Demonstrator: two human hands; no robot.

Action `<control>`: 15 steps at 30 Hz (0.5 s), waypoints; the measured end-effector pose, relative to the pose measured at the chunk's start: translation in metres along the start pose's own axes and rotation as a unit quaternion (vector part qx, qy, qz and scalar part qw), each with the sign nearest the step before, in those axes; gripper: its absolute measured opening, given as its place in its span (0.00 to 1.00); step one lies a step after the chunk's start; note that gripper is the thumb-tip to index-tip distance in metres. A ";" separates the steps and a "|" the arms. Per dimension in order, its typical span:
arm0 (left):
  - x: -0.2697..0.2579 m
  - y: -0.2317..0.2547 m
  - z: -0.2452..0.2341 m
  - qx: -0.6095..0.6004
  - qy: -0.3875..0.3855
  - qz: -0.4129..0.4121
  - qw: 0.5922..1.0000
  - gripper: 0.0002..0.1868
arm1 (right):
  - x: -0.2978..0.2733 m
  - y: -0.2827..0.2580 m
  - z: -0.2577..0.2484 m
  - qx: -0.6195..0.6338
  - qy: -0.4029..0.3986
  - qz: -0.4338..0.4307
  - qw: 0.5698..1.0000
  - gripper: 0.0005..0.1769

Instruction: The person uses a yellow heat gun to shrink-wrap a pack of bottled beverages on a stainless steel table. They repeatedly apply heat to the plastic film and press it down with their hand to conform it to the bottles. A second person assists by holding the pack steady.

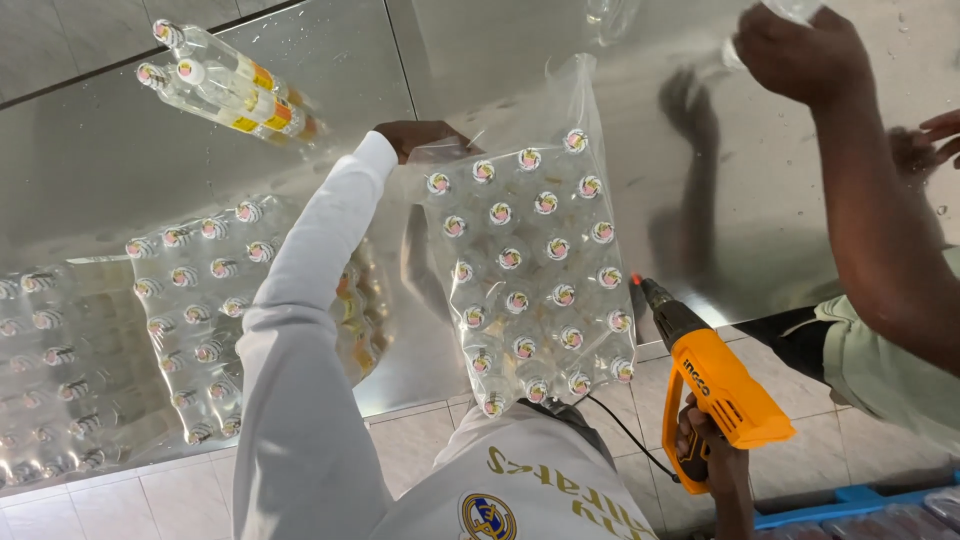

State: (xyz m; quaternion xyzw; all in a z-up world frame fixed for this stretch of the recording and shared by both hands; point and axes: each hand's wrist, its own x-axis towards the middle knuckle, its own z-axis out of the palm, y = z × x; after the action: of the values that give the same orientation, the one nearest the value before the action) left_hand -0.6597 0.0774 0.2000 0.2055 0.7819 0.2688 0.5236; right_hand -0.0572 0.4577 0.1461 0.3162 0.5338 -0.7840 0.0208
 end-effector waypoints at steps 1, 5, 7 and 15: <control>0.008 -0.006 0.001 0.078 0.031 0.013 0.996 0.23 | 0.001 0.003 -0.003 0.000 -0.003 -0.002 1.000 0.12; 0.021 -0.015 0.016 0.083 0.079 0.004 0.993 0.25 | -0.002 0.006 -0.001 0.013 0.004 -0.009 1.000 0.13; 0.112 -0.078 0.012 0.130 0.156 0.181 0.962 0.13 | -0.003 0.006 0.001 0.015 -0.009 -0.014 1.000 0.13; 0.163 -0.099 0.032 -0.236 0.159 0.224 0.932 0.11 | -0.008 0.004 0.022 -0.030 0.031 -0.014 0.999 0.13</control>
State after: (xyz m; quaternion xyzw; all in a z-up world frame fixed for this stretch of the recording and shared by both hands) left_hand -0.6937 0.1061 0.0113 0.2001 0.7024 0.5853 0.3521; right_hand -0.0597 0.4349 0.1516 0.3322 0.5618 -0.7576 0.0024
